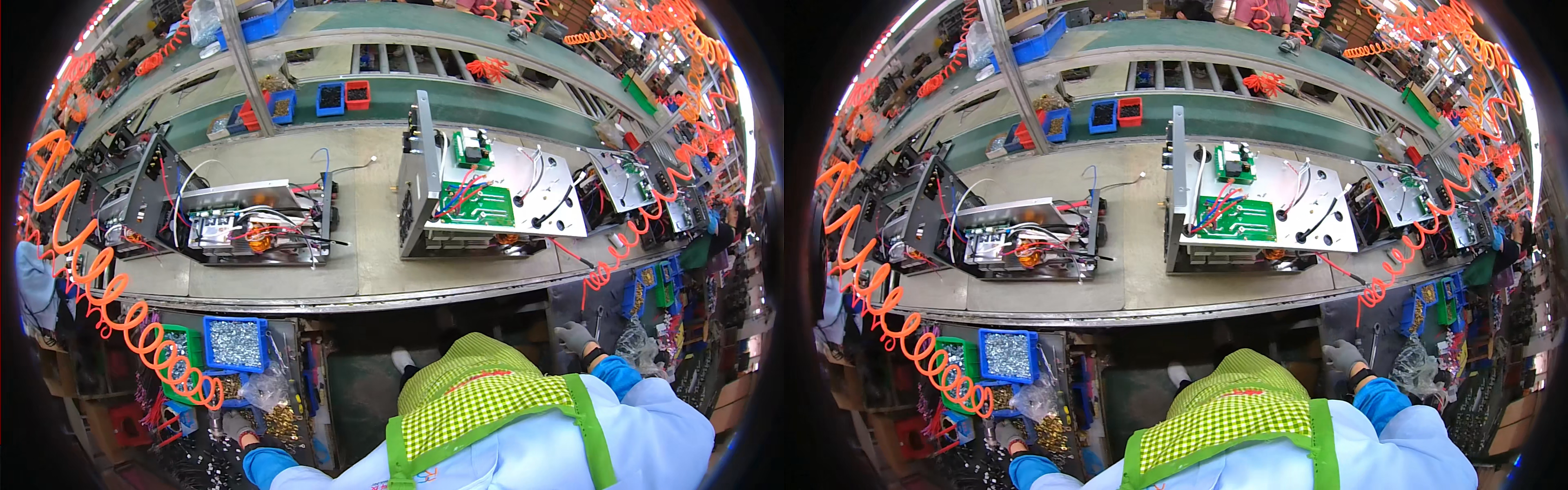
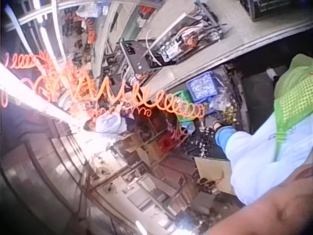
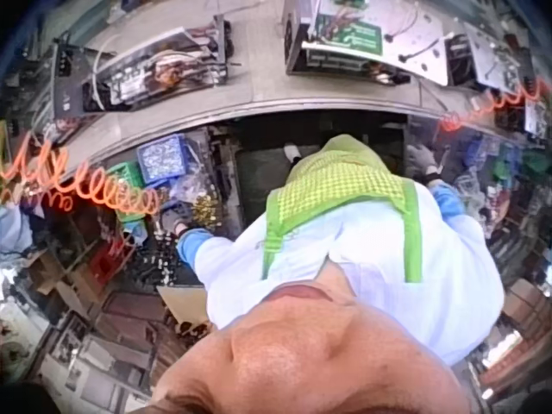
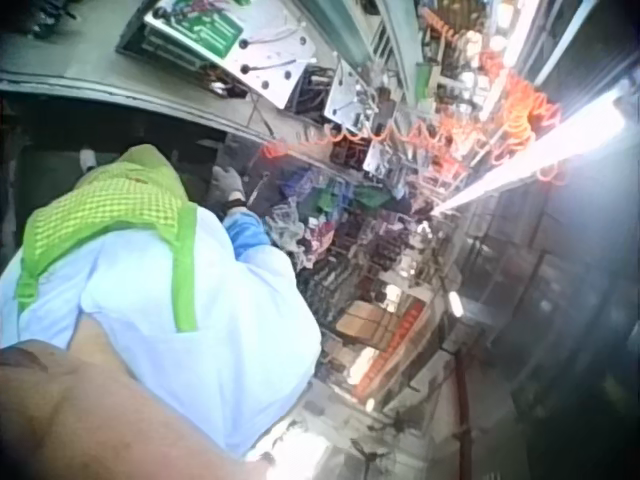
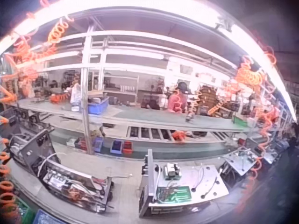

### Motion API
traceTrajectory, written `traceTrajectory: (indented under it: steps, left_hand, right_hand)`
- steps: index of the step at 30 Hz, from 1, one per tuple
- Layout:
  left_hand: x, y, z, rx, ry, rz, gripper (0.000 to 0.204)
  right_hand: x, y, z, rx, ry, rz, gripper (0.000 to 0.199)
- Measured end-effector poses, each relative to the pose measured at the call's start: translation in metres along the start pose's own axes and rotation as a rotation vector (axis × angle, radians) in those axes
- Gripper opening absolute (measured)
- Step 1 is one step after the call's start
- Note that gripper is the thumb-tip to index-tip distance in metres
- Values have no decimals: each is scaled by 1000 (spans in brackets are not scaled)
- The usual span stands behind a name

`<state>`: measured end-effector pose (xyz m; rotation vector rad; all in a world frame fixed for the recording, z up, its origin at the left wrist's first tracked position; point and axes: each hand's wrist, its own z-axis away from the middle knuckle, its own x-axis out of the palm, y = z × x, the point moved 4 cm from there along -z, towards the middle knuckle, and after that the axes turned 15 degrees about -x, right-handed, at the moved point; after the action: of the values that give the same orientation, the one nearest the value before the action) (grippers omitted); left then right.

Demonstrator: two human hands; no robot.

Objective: Assembling and wiring electrical components onto a metal base plate at an industrial workstation.

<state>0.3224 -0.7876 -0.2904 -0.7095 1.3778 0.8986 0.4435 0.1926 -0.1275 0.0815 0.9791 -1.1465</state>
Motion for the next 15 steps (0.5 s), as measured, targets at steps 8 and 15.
traceTrajectory:
  steps: [8, 15]
  left_hand:
    - [7, 6, 0, 90, -86, -727, 35]
    - [5, 7, 9, 210, -220, -807, 36]
  right_hand:
    - [6, 5, 15, 12, -29, 108, 47]
    - [7, 1, -19, -189, -124, 4, 37]
